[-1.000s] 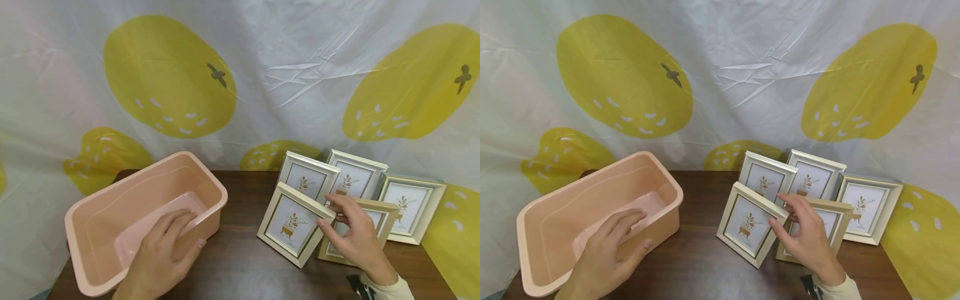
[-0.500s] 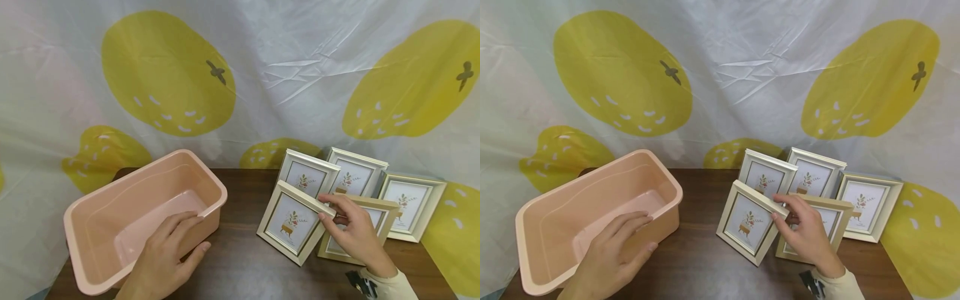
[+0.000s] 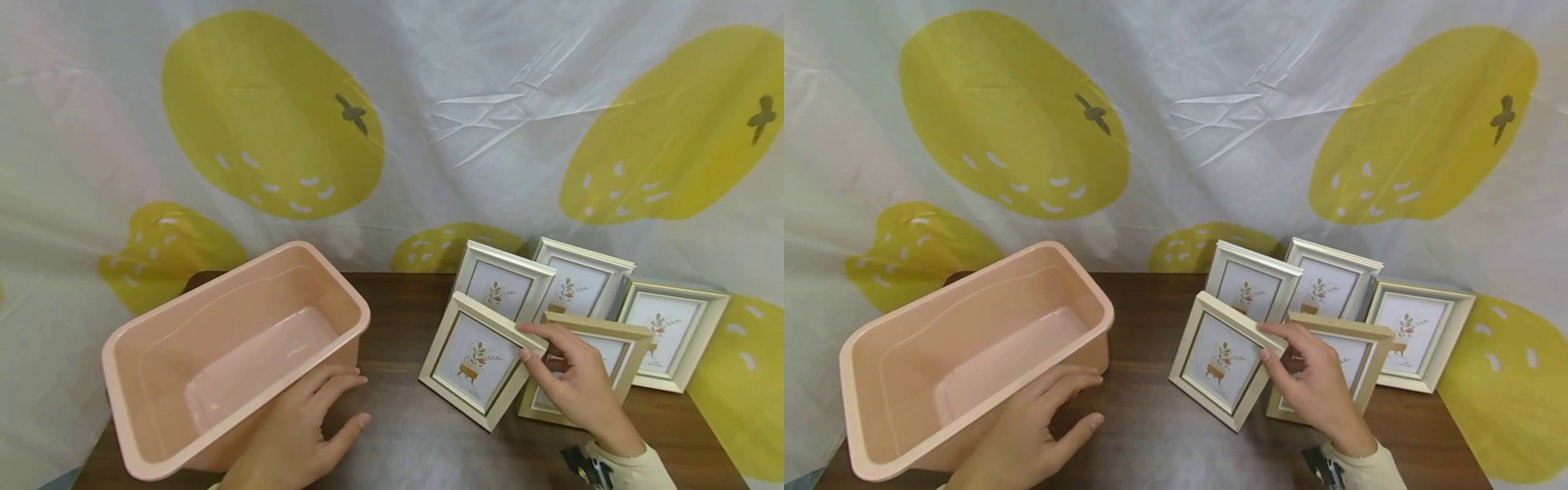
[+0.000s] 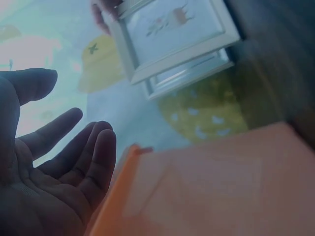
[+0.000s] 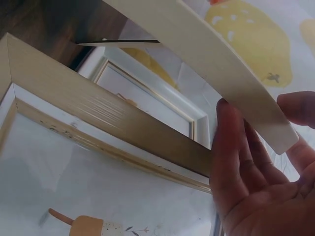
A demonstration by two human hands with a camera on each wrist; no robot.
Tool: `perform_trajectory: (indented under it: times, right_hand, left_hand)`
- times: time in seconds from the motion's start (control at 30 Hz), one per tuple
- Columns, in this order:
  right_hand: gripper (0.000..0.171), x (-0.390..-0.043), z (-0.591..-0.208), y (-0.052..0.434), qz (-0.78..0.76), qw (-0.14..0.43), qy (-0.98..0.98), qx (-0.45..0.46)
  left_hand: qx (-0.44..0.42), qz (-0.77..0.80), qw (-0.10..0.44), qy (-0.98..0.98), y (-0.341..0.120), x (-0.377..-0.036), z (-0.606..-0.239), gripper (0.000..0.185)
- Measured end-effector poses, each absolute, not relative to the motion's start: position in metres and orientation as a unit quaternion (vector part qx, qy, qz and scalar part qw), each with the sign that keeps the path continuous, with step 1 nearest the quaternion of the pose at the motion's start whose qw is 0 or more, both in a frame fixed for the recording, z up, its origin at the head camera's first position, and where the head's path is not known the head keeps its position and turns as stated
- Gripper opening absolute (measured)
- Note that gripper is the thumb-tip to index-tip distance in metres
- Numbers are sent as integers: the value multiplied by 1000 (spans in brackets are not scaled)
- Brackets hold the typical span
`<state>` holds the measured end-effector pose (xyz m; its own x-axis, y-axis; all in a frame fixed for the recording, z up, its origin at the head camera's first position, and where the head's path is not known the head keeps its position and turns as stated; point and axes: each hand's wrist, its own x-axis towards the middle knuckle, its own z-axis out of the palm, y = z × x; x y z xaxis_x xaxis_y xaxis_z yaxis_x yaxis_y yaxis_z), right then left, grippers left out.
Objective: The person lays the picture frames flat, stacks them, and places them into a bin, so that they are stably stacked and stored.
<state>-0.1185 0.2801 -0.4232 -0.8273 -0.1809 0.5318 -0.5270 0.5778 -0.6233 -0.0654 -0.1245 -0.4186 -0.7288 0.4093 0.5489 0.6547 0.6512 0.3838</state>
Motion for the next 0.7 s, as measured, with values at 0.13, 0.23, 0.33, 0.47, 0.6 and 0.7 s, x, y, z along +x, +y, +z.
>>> perform_trajectory:
  times: [0.13, 0.23, 0.33, 0.47, 0.6, 0.7]
  right_hand:
    - [45, -118, -422, 281, 407, 210, -866, 200]
    - [44, -118, -422, 281, 408, 205, -867, 201]
    - [43, -118, -422, 282, 410, 199, -866, 206]
    - [42, -118, -422, 282, 417, 198, -862, 211]
    - [40, -117, -422, 282, 426, 198, -857, 211]
    - [38, -116, -422, 282, 441, 189, -852, 210]
  left_hand:
    - [-310, -292, 193, -884, -118, -68, -431, 37]
    - [-320, -303, 184, -879, -112, -70, -441, 37]
    - [-324, -312, 176, -876, -108, -71, -448, 37]
    - [-329, -324, 164, -872, -105, -71, -455, 36]
    - [-337, -333, 159, -866, -103, -72, -458, 35]
    - [-339, -332, 158, -866, -101, -72, -459, 34]
